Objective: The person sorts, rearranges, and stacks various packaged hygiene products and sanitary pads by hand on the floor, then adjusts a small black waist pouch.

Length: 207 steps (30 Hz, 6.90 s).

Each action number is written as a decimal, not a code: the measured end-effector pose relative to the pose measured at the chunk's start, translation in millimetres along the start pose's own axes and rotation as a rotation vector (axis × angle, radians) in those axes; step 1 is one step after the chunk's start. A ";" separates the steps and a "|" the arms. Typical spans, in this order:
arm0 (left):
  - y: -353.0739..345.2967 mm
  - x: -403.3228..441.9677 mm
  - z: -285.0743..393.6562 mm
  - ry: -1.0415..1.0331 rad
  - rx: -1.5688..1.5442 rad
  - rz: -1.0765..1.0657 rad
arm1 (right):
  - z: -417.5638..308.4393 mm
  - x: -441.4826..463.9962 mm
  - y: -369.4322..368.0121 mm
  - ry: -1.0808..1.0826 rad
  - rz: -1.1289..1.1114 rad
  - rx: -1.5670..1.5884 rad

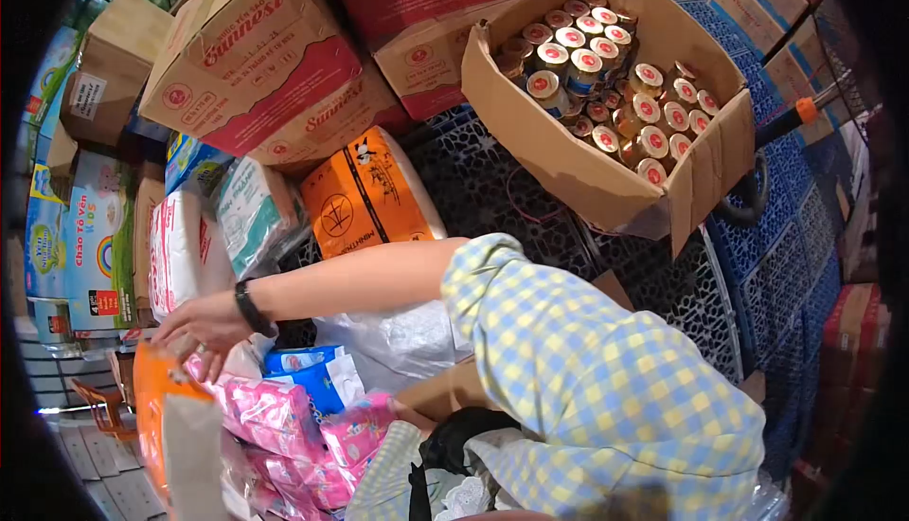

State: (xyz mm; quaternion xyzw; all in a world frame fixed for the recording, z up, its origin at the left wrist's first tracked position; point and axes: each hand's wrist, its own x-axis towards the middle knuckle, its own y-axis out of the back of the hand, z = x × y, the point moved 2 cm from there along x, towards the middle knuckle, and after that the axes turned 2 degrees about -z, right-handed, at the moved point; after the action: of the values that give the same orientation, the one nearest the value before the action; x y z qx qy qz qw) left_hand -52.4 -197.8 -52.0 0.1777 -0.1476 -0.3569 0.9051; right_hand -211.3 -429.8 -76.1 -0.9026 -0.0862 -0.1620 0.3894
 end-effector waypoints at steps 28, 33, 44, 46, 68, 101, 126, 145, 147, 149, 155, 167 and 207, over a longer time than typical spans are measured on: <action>-354.0 129.6 -199.0 0.752 -0.029 -0.939 | 69.8 -296.9 216.1 -0.544 1.596 -0.568; -377.5 110.6 -197.5 0.739 -0.240 -0.864 | 62.1 -298.3 211.7 -0.589 1.467 -0.621; -185.1 1.2 -73.3 0.673 -0.548 -0.660 | 29.5 -227.9 47.9 -0.588 1.001 -0.588; -117.8 -30.9 -24.6 0.546 -0.183 -0.387 | 20.8 -186.3 13.2 -0.418 0.755 -0.716; -38.4 53.0 -18.5 -0.207 0.765 -0.047 | -3.9 -65.0 252.4 -0.129 1.417 -1.277; 50.4 11.6 -13.6 0.303 -0.377 0.082 | 61.6 -11.2 17.4 0.253 0.214 -0.508; 33.1 184.2 -81.7 -0.145 1.260 0.084 | -53.5 150.5 284.2 -0.102 0.944 -1.331; -80.2 311.0 -177.5 0.473 -0.690 -0.140 | 2.6 103.6 314.7 0.016 0.976 -0.928; -91.1 295.8 -160.4 0.385 -0.706 -0.256 | -6.5 66.1 279.9 -0.062 1.030 -0.800; -112.6 265.7 -138.6 0.358 -0.745 -0.307 | -14.4 17.5 267.9 -0.040 0.935 -0.430; -202.9 114.2 -71.5 0.169 -0.493 -0.078 | -21.6 -167.6 142.8 -0.303 1.254 0.059; -223.6 -42.4 1.4 -0.747 0.289 -0.633 | -18.4 -200.0 48.8 0.435 1.315 -1.298; 255.6 352.9 -320.4 0.130 1.418 0.236 | 55.3 -217.4 14.8 0.292 1.111 -1.260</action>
State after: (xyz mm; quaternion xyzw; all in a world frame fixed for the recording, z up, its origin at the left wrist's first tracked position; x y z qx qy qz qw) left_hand 473.1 -200.6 -179.6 0.7263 -0.3076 -0.0637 0.6113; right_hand -397.5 -405.9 -199.9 -0.8320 0.5265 -0.0799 -0.1555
